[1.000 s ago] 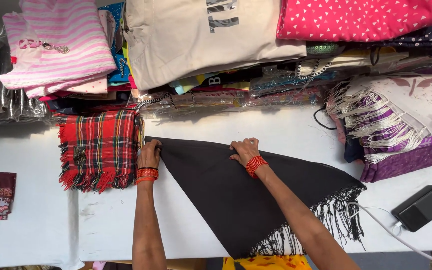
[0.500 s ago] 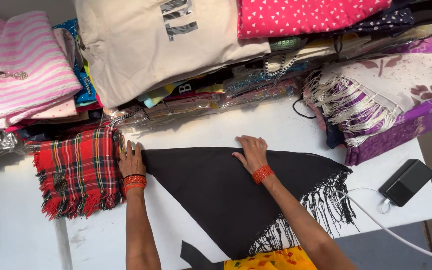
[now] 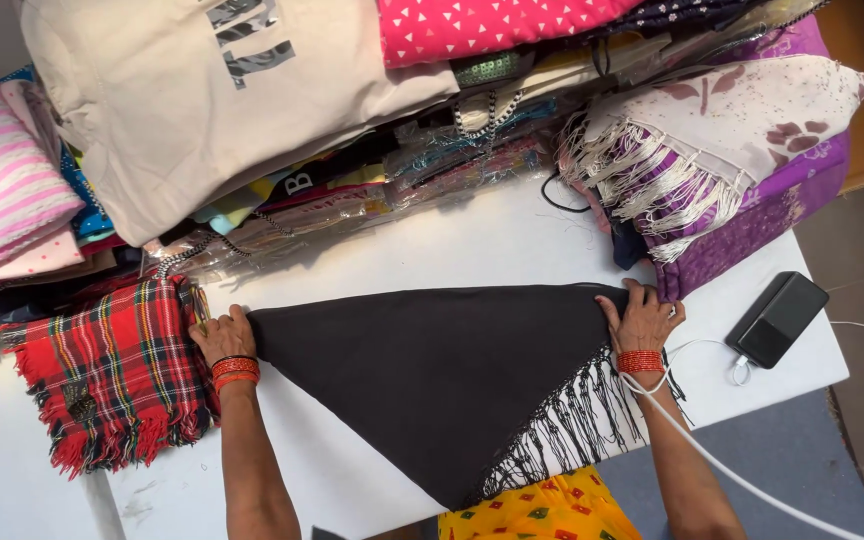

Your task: The person folds a red plaid scarf on a white table, smoothing it out before stacking it. They then unfold and fold a black scarf with fringes, arranging it neatly on the table.

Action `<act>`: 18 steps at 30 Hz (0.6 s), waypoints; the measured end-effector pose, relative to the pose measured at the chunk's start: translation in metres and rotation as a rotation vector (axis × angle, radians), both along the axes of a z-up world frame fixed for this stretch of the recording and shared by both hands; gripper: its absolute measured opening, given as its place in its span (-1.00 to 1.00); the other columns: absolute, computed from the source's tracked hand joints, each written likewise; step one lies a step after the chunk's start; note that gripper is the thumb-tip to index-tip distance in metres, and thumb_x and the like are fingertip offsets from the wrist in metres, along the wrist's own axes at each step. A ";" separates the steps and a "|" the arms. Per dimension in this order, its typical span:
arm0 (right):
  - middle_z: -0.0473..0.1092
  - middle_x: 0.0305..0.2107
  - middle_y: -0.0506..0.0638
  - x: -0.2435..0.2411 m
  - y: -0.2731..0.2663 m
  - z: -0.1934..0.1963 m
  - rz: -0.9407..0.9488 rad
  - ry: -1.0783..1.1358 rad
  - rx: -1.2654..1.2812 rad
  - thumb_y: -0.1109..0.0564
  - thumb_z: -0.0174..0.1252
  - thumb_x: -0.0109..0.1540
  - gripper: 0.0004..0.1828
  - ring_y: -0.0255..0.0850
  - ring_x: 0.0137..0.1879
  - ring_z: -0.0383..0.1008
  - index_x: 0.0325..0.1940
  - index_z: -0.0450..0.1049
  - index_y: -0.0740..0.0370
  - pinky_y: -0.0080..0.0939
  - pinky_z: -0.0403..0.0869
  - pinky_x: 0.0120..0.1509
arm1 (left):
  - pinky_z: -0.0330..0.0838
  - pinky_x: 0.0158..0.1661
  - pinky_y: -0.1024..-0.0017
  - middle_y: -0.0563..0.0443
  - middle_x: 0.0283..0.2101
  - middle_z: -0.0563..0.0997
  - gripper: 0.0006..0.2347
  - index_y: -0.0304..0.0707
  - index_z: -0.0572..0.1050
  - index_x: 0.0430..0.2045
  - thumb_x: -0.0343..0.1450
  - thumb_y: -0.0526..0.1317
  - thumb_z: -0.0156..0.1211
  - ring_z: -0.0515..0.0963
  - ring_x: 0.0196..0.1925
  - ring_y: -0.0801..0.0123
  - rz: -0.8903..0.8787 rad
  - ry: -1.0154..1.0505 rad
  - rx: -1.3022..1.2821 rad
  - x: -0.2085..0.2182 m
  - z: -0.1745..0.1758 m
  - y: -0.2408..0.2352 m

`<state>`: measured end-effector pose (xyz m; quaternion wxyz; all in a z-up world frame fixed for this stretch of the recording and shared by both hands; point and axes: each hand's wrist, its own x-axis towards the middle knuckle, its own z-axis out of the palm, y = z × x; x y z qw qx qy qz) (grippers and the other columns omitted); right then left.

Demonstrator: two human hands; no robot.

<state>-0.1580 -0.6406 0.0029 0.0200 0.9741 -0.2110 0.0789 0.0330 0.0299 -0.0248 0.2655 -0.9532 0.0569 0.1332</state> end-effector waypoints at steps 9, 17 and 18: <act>0.49 -0.34 0.08 0.009 -0.010 0.006 -0.019 0.167 0.264 -0.32 0.25 0.30 -0.48 0.03 -0.26 0.45 -0.24 0.49 0.22 0.02 0.25 0.04 | 0.26 0.07 0.05 -0.04 -0.30 0.65 -0.90 -0.17 0.43 -0.13 0.51 -0.25 0.08 0.61 -0.04 0.15 0.141 -0.219 -0.048 -0.012 -0.034 0.005; 0.46 -0.44 0.13 0.003 -0.002 0.052 0.059 0.109 0.258 -0.17 0.36 0.16 -0.53 0.06 -0.22 0.48 -0.14 0.51 0.27 0.13 0.37 0.02 | 0.45 -0.07 0.06 -0.12 -0.20 0.61 -0.91 -0.23 0.40 -0.20 0.49 -0.29 0.13 0.63 -0.08 0.08 0.185 -0.291 -0.129 -0.012 -0.026 0.001; 0.46 -0.44 0.13 -0.002 -0.009 0.042 0.066 0.107 0.258 -0.17 0.36 0.16 -0.53 0.06 -0.22 0.48 -0.14 0.51 0.27 0.13 0.37 0.02 | 0.45 -0.07 0.06 -0.12 -0.20 0.61 -0.91 -0.23 0.40 -0.20 0.49 -0.29 0.13 0.63 -0.08 0.08 0.191 -0.294 -0.128 -0.011 -0.024 0.001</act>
